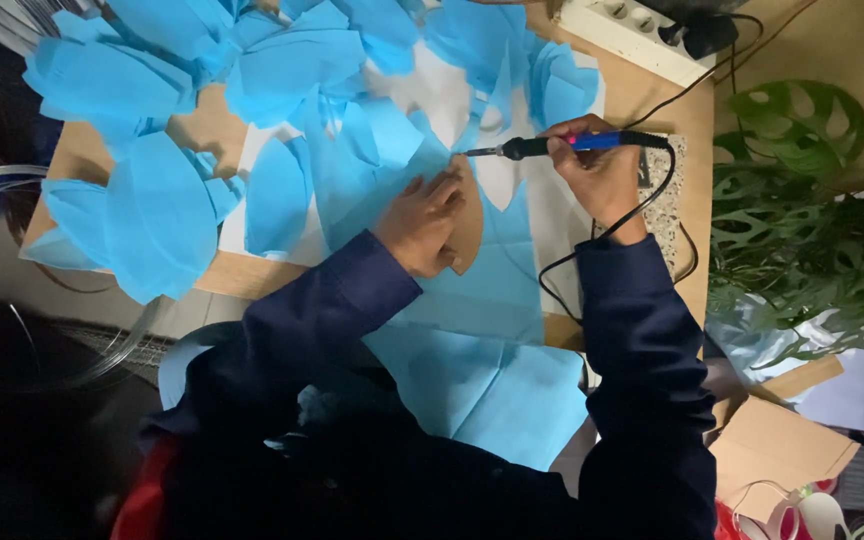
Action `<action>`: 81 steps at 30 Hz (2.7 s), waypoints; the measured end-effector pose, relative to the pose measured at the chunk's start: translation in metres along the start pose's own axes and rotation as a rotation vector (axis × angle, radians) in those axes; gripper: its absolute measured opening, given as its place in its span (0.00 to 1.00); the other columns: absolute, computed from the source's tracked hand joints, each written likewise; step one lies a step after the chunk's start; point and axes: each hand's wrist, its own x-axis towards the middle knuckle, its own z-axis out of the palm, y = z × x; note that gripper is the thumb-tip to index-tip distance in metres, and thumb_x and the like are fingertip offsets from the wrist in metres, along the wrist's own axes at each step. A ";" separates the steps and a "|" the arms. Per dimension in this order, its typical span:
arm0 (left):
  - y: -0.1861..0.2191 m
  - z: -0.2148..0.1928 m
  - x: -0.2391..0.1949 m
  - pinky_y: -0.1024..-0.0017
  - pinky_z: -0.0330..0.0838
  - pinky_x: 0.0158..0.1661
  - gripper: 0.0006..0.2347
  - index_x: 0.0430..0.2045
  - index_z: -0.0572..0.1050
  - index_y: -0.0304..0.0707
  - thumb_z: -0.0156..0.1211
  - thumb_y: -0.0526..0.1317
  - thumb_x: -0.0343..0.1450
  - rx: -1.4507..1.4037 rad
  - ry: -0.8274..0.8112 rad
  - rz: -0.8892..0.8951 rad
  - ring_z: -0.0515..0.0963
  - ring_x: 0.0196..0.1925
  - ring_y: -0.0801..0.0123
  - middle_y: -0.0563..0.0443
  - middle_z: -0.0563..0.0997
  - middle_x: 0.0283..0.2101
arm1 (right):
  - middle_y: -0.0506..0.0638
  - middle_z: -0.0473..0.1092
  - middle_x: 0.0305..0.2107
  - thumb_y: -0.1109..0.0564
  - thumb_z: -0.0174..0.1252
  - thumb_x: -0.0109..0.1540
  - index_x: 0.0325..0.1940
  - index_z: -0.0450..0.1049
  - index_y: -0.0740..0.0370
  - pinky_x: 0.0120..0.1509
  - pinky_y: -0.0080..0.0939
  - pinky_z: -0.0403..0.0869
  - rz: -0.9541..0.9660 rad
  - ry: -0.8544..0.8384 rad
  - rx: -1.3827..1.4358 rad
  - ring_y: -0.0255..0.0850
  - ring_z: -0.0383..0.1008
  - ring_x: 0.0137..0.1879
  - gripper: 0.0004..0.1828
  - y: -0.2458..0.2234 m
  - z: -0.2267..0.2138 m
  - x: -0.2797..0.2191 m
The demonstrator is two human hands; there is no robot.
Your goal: Using a heat tool to cut out specific petal-like shapes from blue fabric using a cardboard template.
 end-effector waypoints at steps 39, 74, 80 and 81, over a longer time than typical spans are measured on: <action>0.008 -0.015 -0.008 0.53 0.55 0.54 0.38 0.51 0.63 0.29 0.33 0.68 0.61 -0.039 -0.042 -0.110 0.61 0.56 0.59 0.39 0.59 0.56 | 0.62 0.68 0.19 0.71 0.57 0.54 0.28 0.72 0.70 0.24 0.35 0.68 -0.109 -0.070 -0.152 0.43 0.68 0.25 0.02 -0.029 0.014 0.018; 0.011 -0.044 -0.026 0.49 0.54 0.47 0.22 0.38 0.72 0.50 0.54 0.57 0.55 -0.008 0.229 -0.190 0.58 0.57 0.42 0.33 0.59 0.53 | 0.68 0.64 0.16 0.66 0.55 0.57 0.27 0.70 0.74 0.28 0.45 0.68 -0.326 -0.002 -0.490 0.59 0.64 0.22 0.05 -0.137 0.094 0.002; 0.004 -0.025 -0.023 0.46 0.53 0.50 0.27 0.39 0.74 0.55 0.57 0.63 0.50 -0.012 0.171 -0.206 0.56 0.59 0.43 0.37 0.54 0.56 | 0.54 0.66 0.16 0.65 0.55 0.55 0.26 0.70 0.62 0.29 0.37 0.67 -0.362 -0.003 -0.628 0.51 0.67 0.23 0.03 -0.129 0.094 -0.002; 0.004 -0.023 -0.024 0.46 0.53 0.50 0.27 0.39 0.74 0.55 0.57 0.63 0.50 -0.013 0.171 -0.205 0.56 0.59 0.43 0.37 0.54 0.56 | 0.54 0.66 0.16 0.65 0.55 0.55 0.26 0.70 0.62 0.29 0.37 0.67 -0.361 -0.002 -0.629 0.51 0.67 0.23 0.03 -0.130 0.094 -0.004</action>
